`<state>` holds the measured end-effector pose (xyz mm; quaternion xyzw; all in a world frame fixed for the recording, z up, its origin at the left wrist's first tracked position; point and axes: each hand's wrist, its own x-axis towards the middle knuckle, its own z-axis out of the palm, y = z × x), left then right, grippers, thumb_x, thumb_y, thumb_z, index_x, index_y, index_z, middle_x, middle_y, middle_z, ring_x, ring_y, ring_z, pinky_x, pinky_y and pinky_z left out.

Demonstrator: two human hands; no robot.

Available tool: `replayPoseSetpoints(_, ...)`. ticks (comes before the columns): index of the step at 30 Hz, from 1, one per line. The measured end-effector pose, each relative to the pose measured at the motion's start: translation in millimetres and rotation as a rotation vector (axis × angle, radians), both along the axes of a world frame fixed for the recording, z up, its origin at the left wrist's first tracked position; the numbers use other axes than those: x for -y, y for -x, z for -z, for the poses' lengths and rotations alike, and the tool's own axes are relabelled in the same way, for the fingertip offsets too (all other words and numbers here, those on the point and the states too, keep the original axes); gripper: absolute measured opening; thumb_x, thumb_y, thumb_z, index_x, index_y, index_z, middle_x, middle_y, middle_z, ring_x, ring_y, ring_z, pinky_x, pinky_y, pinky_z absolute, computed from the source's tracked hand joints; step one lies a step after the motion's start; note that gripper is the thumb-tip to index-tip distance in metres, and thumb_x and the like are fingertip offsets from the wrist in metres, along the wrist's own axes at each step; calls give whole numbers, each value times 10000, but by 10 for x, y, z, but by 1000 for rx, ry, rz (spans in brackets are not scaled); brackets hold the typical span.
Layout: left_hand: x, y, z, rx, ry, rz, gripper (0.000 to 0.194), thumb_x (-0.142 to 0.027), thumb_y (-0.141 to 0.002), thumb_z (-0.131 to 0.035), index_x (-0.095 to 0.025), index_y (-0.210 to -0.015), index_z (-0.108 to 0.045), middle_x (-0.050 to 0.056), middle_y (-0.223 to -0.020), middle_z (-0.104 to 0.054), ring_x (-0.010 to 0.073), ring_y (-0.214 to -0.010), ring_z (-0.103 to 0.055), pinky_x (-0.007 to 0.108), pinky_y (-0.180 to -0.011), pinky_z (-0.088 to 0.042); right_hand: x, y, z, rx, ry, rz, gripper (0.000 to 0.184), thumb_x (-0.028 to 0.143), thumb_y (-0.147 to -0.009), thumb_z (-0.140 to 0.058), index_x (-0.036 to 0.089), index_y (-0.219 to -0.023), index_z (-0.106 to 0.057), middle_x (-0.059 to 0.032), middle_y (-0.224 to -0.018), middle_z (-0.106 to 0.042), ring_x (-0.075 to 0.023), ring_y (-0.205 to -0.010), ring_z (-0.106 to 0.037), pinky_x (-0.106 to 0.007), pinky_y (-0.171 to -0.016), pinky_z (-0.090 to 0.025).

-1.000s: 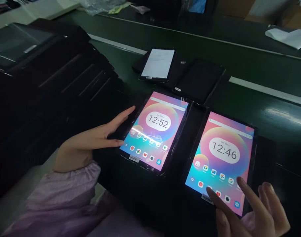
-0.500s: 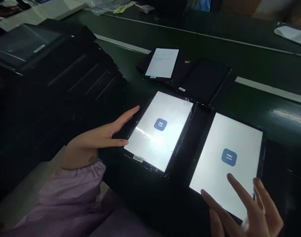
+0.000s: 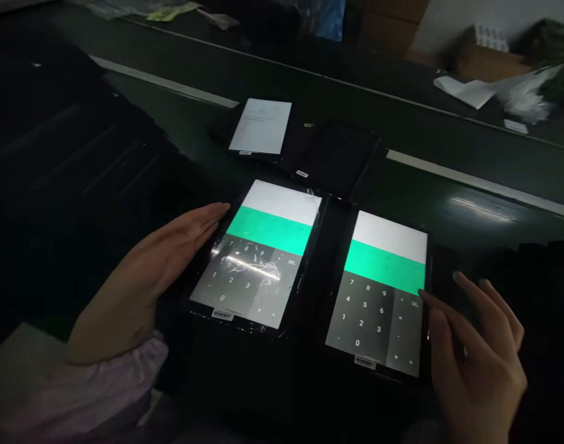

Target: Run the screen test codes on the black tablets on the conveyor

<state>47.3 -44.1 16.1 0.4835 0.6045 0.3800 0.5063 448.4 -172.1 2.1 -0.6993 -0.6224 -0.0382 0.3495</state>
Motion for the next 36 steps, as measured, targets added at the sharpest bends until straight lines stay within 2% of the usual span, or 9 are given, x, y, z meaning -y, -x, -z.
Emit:
replayPoseSetpoints(2, -53, -121, 45, 86, -39, -92, 555, -449, -985, -684, -201, -1481, -713, 105, -1648, -642, 334, -1626, -474, 483, -1371, -367, -131, -30, 51, 55, -18, 26, 333, 482, -1099, -605, 268, -1063, -857, -101, -1458, -718, -440, -1488, -564, -709, -1160, -492)
replayPoseSetpoints(5, -95, -196, 78, 95, -28, -144, 511, -485, -969, -741, -250, -1422, -757, 73, -1593, -695, 333, -1583, -537, 451, -1340, -432, -243, -12, 173, 103, -43, 40, 379, 489, -1107, -582, 259, -1018, -871, -124, -1439, -727, -465, -1499, -547, -710, -1084, -532)
replayPoseSetpoints(10, -69, -194, 44, 70, -2, -158, 452, -509, -974, -770, -305, -1377, -788, 31, -1568, -716, 332, -1571, -552, 436, -1329, -452, -263, 32, 275, 156, -25, -16, 318, 419, -1106, -597, 271, -1094, -877, -145, -1545, -659, -506, -1586, -426, -764, -1108, -491)
replayPoseSetpoints(13, -61, -211, 26, 88, -2, -202, 389, -469, -980, -775, -305, -1331, -812, 24, -1528, -746, 319, -1555, -573, 425, -1337, -441, -250, 14, 268, 169, -30, -19, 305, 412, -1100, -607, 280, -1083, -881, -138, -1550, -655, -522, -1606, -387, -809, -1131, -464)
replayPoseSetpoints(18, -69, -240, 35, 80, -19, -226, 390, -474, -943, -799, -296, -1289, -833, 37, -1512, -755, 363, -1523, -603, 478, -1293, -507, -232, 12, 239, 124, -50, 128, 315, 421, -1096, -602, 278, -1034, -877, -115, -1500, -693, -505, -1580, -434, -760, -1099, -511)
replayPoseSetpoints(23, -16, -368, -67, 123, 0, -290, 223, -378, -986, -776, -333, -1186, -863, -21, -1410, -811, 296, -1463, -664, 404, -1318, -474, -243, 83, 217, 167, -23, -17, 278, 358, -1094, -616, 266, -1092, -877, -132, -1602, -617, -511, -1617, -375, -746, -1131, -481)
replayPoseSetpoints(25, -4, -399, -87, 116, 5, -325, 198, -364, -973, -790, -338, -1151, -873, -28, -1377, -825, 290, -1451, -673, 403, -1327, -462, -241, 83, 229, 154, -22, -2, 287, 371, -1098, -610, 270, -1099, -878, -127, -1582, -637, -504, -1621, -373, -749, -1138, -485)
replayPoseSetpoints(30, -41, -301, 27, 98, -17, -316, 240, -348, -940, -787, -323, -1160, -878, 9, -1367, -829, 320, -1424, -693, 506, -1327, -455, -190, 37, 226, 77, -30, 157, 452, 571, -1094, -559, 268, -1016, -886, -132, -1483, -709, -551, -1538, -472, -806, -1005, -544)
replayPoseSetpoints(36, -73, -220, 127, 109, -54, -267, 309, -387, -931, -811, -289, -1220, -858, 31, -1437, -797, 315, -1448, -671, 529, -1357, -392, -125, 276, 34, 71, -40, 36, 313, 383, -1109, -606, 226, -1054, -871, -149, -1457, -719, -468, -1561, -485, -743, -1108, -527)
